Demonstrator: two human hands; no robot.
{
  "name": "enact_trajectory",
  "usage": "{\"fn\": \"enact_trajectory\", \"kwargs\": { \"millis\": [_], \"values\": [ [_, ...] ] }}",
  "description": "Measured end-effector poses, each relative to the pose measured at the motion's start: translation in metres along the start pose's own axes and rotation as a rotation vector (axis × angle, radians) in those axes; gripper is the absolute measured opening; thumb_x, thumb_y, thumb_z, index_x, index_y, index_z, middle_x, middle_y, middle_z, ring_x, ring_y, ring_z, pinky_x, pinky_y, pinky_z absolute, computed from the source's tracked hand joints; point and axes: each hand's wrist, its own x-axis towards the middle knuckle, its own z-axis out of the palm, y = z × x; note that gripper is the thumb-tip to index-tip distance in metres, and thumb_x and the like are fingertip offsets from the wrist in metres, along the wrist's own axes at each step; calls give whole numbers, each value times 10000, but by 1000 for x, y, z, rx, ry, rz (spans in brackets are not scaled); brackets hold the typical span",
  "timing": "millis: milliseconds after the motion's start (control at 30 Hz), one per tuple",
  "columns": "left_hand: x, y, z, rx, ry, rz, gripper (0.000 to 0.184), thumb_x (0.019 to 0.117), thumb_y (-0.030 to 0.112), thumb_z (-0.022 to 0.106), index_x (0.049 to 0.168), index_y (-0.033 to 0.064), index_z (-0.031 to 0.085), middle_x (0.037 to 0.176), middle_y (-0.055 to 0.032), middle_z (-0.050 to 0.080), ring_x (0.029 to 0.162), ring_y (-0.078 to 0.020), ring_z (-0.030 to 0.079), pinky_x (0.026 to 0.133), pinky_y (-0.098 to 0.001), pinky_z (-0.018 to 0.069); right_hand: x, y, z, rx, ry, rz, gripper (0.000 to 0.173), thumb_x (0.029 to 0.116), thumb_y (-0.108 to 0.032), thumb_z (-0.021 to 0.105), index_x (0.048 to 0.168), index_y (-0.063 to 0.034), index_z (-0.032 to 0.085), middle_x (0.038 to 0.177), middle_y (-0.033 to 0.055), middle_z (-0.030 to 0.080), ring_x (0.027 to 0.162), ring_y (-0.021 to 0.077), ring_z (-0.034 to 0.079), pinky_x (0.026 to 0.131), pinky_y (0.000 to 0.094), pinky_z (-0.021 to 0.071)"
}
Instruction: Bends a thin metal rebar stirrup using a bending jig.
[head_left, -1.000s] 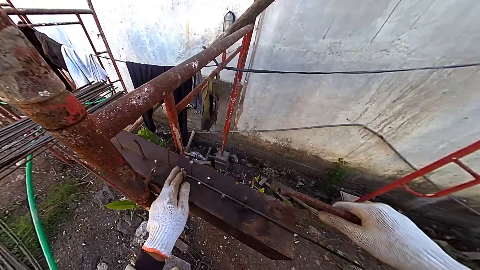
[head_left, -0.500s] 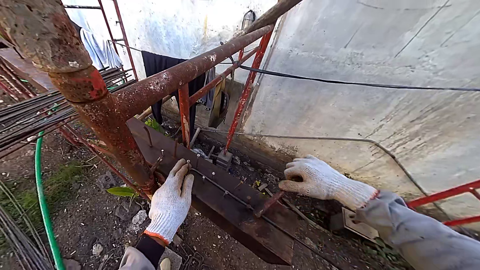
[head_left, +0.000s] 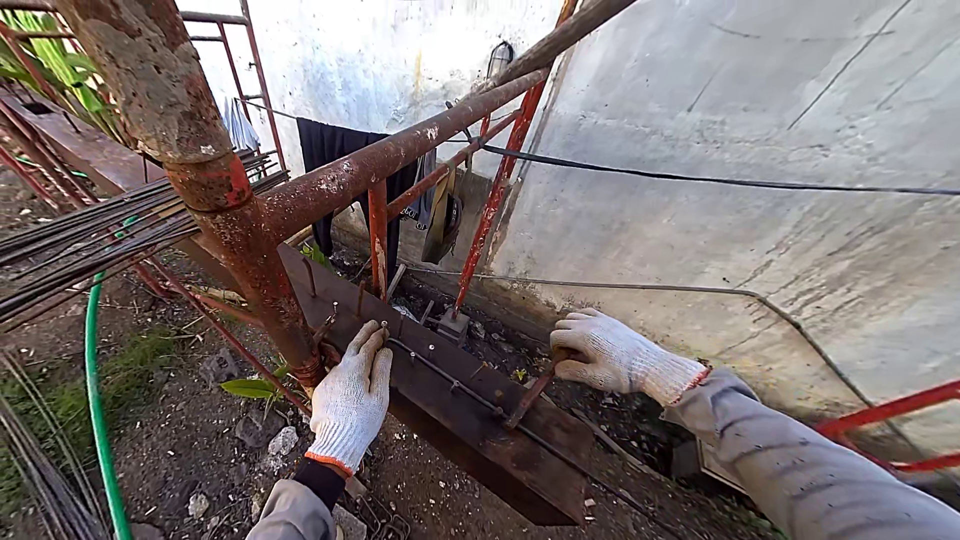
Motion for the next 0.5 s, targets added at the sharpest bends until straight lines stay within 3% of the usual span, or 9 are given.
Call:
{"fn": "enact_trajectory", "kwargs": {
  "millis": [100, 233, 333, 500],
  "values": [
    [-1, -3, 0, 33, 0, 13, 468, 1068, 471, 324, 1389, 340, 637, 1519, 173, 523, 1096, -142, 701, 825, -492, 588, -4, -4, 2, -71, 20, 25, 510, 874, -727, 505, 847, -256, 697, 826, -77, 646, 888, 129, 643, 953, 419, 496],
    [1, -5, -2, 80, -2, 40, 474, 1064, 470, 318, 1393, 343, 634, 1518, 169, 527, 1044, -170, 720, 785, -504, 588, -2, -8, 2, -153, 15, 40, 614, 842, -797, 503, 772, -209, 666, 728, -41, 628, 775, 160, 647, 805, 431, 501],
    [0, -4, -5, 102, -21, 40, 488, 1067, 475, 296, 1400, 347, 629, 1521, 172, 523, 1027, -182, 726, 773, -518, 583, -8, -14, 11, -139, -29, 87, 630, 840, -789, 513, 800, -186, 690, 755, -24, 662, 791, 170, 666, 809, 436, 507],
    [0, -6, -7, 143, -21, 45, 488, 1075, 453, 278, 1399, 352, 629, 1513, 178, 531, 979, -189, 734, 736, -522, 580, -31, -31, 21, -90, 9, 200, 692, 864, -809, 406, 761, -182, 680, 711, -20, 649, 747, 168, 664, 751, 433, 514]
  ]
}}
